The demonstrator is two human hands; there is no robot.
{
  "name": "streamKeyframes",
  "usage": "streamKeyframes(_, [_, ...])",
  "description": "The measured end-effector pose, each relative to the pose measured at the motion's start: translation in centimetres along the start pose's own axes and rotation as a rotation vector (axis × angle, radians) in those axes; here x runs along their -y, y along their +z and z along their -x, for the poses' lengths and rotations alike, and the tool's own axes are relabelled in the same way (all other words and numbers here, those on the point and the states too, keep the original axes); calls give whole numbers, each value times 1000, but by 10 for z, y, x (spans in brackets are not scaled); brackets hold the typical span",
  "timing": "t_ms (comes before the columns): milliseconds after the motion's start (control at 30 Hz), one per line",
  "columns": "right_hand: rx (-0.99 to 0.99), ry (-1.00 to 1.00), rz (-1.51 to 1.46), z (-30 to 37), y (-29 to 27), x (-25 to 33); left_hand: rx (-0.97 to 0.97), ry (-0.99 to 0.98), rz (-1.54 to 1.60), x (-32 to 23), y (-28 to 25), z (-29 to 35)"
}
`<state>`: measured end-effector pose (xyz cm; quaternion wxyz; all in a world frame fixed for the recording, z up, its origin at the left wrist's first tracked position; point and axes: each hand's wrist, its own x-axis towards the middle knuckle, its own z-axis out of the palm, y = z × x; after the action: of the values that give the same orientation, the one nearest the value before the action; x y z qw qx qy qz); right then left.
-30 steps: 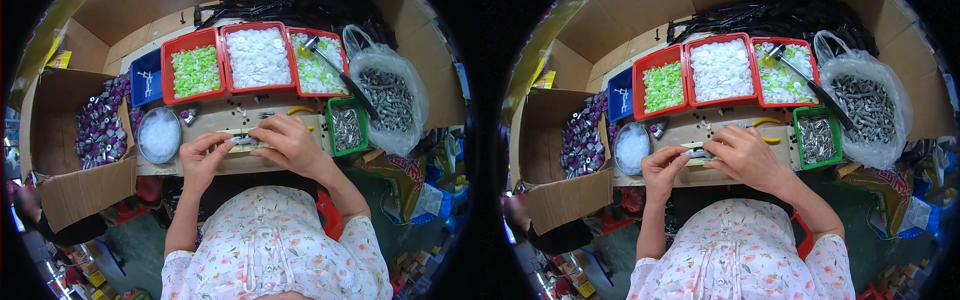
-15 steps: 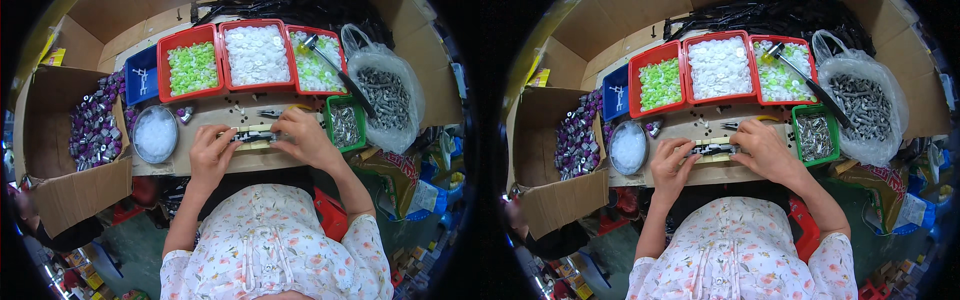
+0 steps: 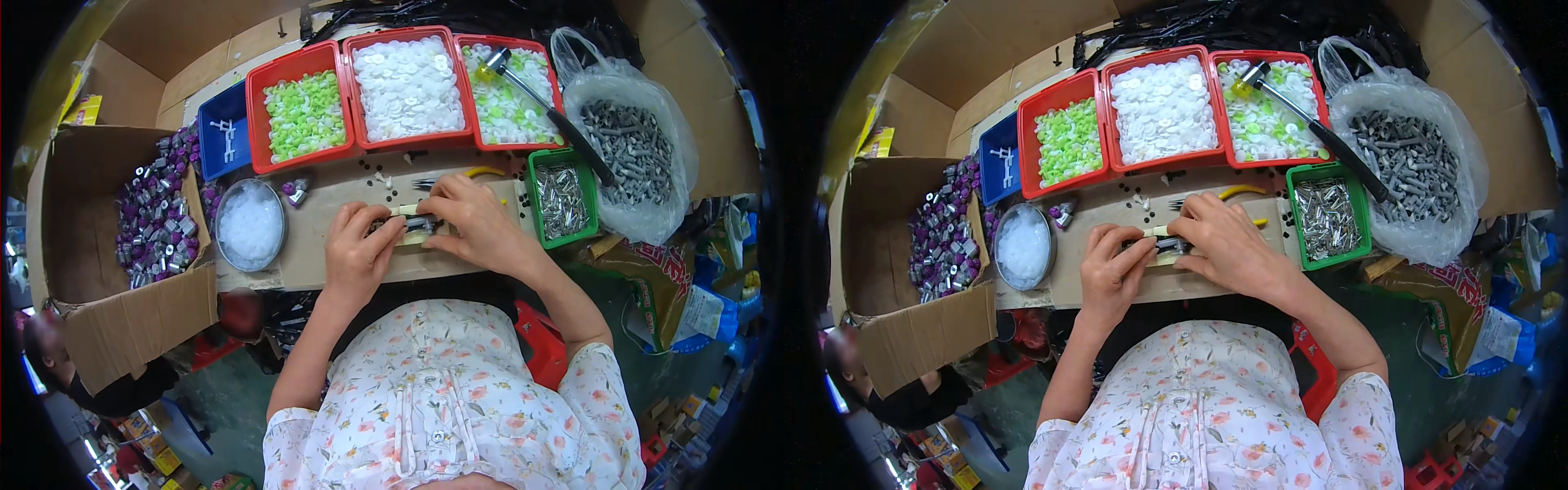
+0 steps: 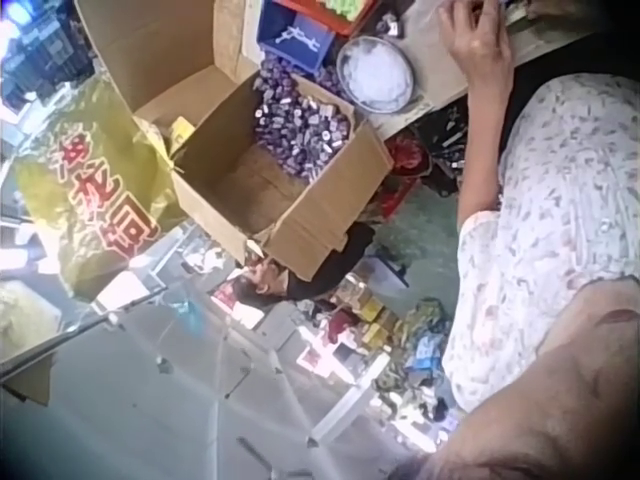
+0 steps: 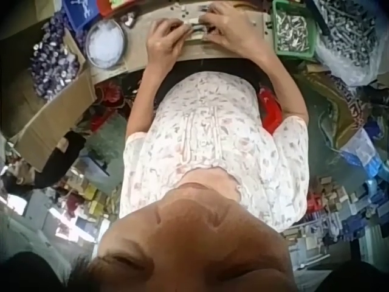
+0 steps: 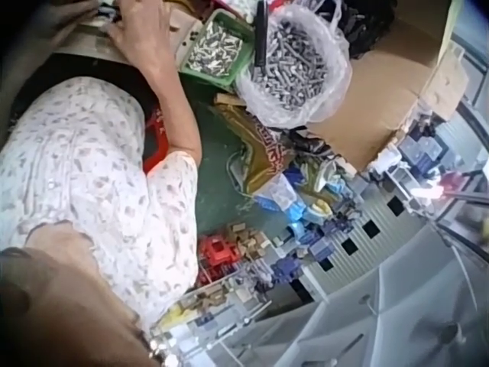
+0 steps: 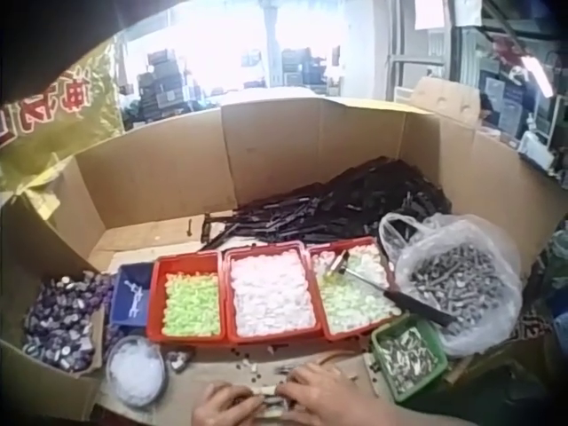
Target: Assembling small metal components onto plastic parts at a factory workstation.
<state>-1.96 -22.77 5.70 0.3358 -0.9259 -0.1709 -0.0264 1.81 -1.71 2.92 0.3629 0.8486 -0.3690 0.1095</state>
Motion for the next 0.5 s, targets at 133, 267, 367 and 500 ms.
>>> streamKeyframes(133, [-63,37,-147,8,4,-10,11,18,-7,1,2,-1])
streamKeyframes(267, [-92,83,-168,11,7,-8,6,23,4,1,2,-2])
streamKeyframes(367, [-96,107,-180,13,7,-9,-5,26,9,1,3,-2])
streamKeyframes(500, [-54,266,-377,12,10,-12,-13,22,12,1,4,-2])
